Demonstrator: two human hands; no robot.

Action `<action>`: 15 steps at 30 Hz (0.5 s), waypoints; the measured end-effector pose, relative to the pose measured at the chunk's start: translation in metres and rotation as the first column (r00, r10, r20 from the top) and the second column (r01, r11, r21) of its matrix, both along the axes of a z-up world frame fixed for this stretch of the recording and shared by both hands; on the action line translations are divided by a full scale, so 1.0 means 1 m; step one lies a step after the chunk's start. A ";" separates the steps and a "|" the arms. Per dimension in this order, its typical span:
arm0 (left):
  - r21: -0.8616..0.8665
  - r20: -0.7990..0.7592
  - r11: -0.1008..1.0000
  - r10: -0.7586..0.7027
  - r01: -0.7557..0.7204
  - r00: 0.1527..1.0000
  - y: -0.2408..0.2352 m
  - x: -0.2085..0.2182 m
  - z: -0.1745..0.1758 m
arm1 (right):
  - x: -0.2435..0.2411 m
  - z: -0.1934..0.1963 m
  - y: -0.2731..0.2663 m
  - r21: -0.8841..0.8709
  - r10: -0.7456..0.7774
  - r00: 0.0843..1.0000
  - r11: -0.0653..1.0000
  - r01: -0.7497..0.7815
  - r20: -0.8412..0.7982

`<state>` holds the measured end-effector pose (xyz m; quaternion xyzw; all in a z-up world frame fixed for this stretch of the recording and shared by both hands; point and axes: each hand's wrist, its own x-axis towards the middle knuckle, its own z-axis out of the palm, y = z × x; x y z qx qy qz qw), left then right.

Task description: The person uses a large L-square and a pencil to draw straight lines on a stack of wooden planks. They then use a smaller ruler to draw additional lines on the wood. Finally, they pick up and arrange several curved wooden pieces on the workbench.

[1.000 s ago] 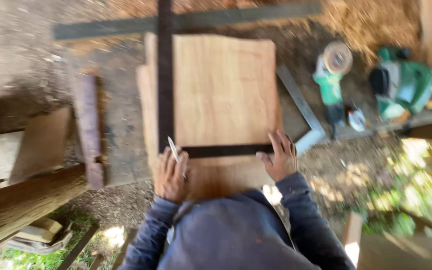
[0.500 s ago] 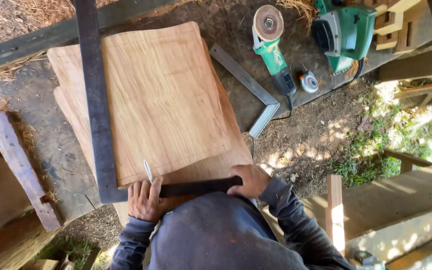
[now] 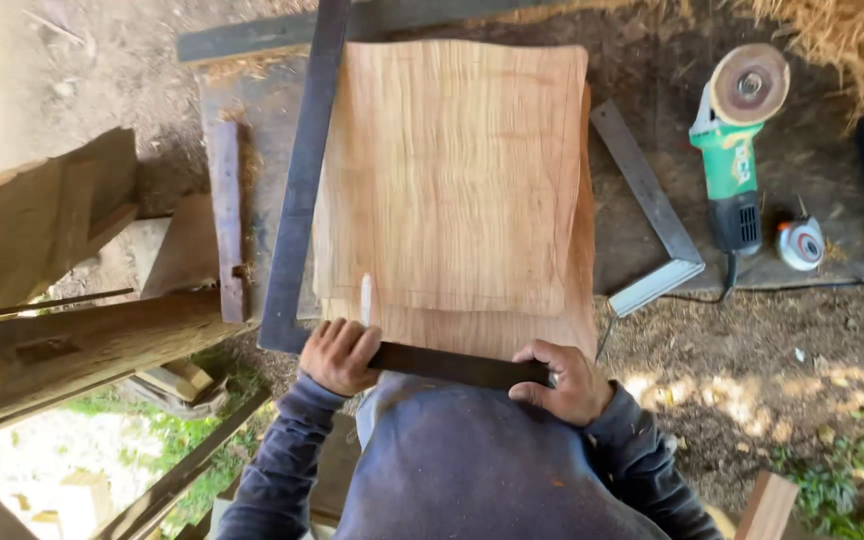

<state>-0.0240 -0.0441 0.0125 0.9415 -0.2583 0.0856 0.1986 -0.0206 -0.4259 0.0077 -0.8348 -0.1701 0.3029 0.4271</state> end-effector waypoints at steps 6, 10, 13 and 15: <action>-0.325 0.191 0.911 0.324 -0.252 0.926 0.066 0.002 -0.037 | -0.001 -0.002 0.021 0.707 -0.170 0.950 0.636 0.308 -0.262; -0.890 0.054 0.375 0.651 -0.259 0.757 0.064 0.025 0.019 | -0.018 0.030 0.033 0.581 0.112 0.986 0.813 -0.021 -0.121; -0.956 -0.290 -0.172 0.677 -0.238 0.676 0.086 0.012 0.034 | -0.042 0.024 0.034 0.488 0.158 0.977 0.870 -0.069 -0.143; -0.868 -0.477 -0.438 0.607 -0.233 0.636 0.111 0.004 0.012 | -0.050 0.006 0.027 0.414 0.117 0.980 0.909 -0.041 -0.161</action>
